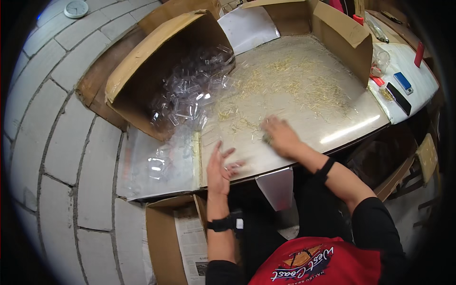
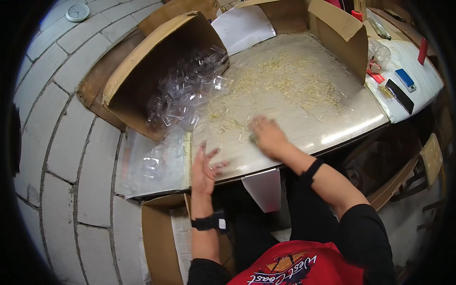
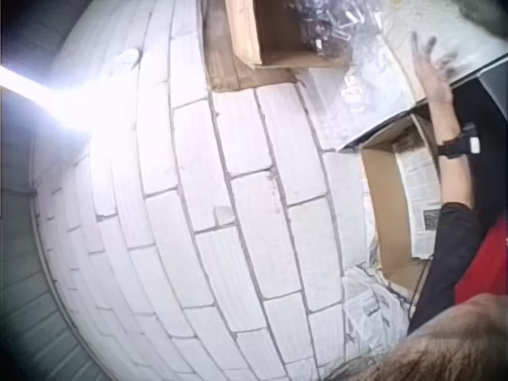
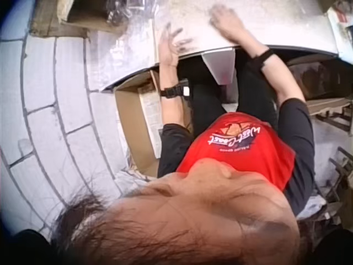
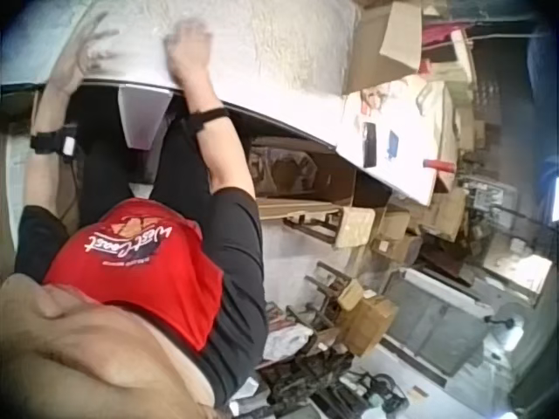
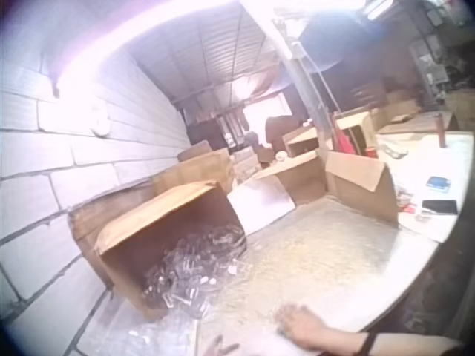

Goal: The person scoops small yellow fragments from a table surface into small clear plastic containers. They then place the filled containers into a cardboard box lined with newspaper. The process is repeated continuously throughout the clip.

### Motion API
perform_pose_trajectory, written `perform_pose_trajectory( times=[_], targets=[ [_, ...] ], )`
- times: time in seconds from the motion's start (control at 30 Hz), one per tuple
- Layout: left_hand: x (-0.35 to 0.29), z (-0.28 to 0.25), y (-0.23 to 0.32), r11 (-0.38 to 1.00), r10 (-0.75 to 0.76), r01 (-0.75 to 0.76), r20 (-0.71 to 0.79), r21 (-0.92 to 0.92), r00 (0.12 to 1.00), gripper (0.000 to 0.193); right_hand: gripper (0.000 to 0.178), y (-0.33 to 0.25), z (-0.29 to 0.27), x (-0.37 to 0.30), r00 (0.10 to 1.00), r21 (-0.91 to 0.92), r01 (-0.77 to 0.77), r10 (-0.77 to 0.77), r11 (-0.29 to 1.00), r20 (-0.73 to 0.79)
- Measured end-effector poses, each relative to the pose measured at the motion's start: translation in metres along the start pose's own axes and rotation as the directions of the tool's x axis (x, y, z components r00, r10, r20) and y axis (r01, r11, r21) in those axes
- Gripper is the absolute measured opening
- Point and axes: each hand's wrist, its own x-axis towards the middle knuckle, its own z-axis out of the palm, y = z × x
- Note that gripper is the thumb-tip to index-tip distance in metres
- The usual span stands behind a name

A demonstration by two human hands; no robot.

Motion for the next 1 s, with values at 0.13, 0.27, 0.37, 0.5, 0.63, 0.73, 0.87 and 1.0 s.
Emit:
perform_pose_trajectory(
  times=[0.13,0.27,0.37,0.5,0.63,0.73,0.87,1.0],
  targets=[
    [-0.054,0.008,-0.048,0.932,-0.083,0.122,0.126,-0.341,0.989,0.054,0.051,0.006,-0.003,-0.017,0.991,-0.046,0.126,-0.124,0.991,0.045],
    [-0.104,-0.021,-0.066,0.787,-0.184,0.333,0.318,-0.519,0.930,0.058,0.051,0.019,-0.014,-0.032,0.998,0.220,0.034,-0.020,0.975,-0.064],
    [-0.118,-0.016,-0.066,0.768,-0.239,0.392,0.341,-0.507,0.909,0.062,0.055,0.020,-0.013,-0.025,0.989,0.193,-0.074,0.098,0.978,-0.115],
    [-0.114,-0.021,-0.075,0.835,-0.223,0.300,0.215,-0.462,0.951,0.061,0.057,-0.003,-0.005,-0.012,0.992,0.005,0.122,-0.122,0.993,0.038],
    [-0.120,-0.036,-0.083,0.947,-0.149,0.153,0.034,-0.283,0.988,0.049,0.057,0.012,-0.012,-0.013,0.998,-0.072,0.037,-0.033,0.997,0.057],
    [-0.142,-0.042,-0.098,0.959,-0.241,0.215,-0.136,-0.184,0.961,0.046,0.057,-0.002,-0.006,-0.018,1.000,-0.086,0.006,-0.007,0.996,-0.017],
    [-0.156,-0.050,-0.151,0.896,-0.440,0.444,-0.182,-0.022,0.879,0.050,0.055,-0.033,0.008,-0.021,0.987,-0.064,0.161,-0.161,0.985,-0.001],
    [-0.150,-0.006,-0.205,0.803,-0.593,0.593,0.020,-0.060,0.805,0.055,0.051,-0.062,0.032,-0.058,0.981,-0.098,0.089,-0.104,0.991,-0.166]
  ],
)
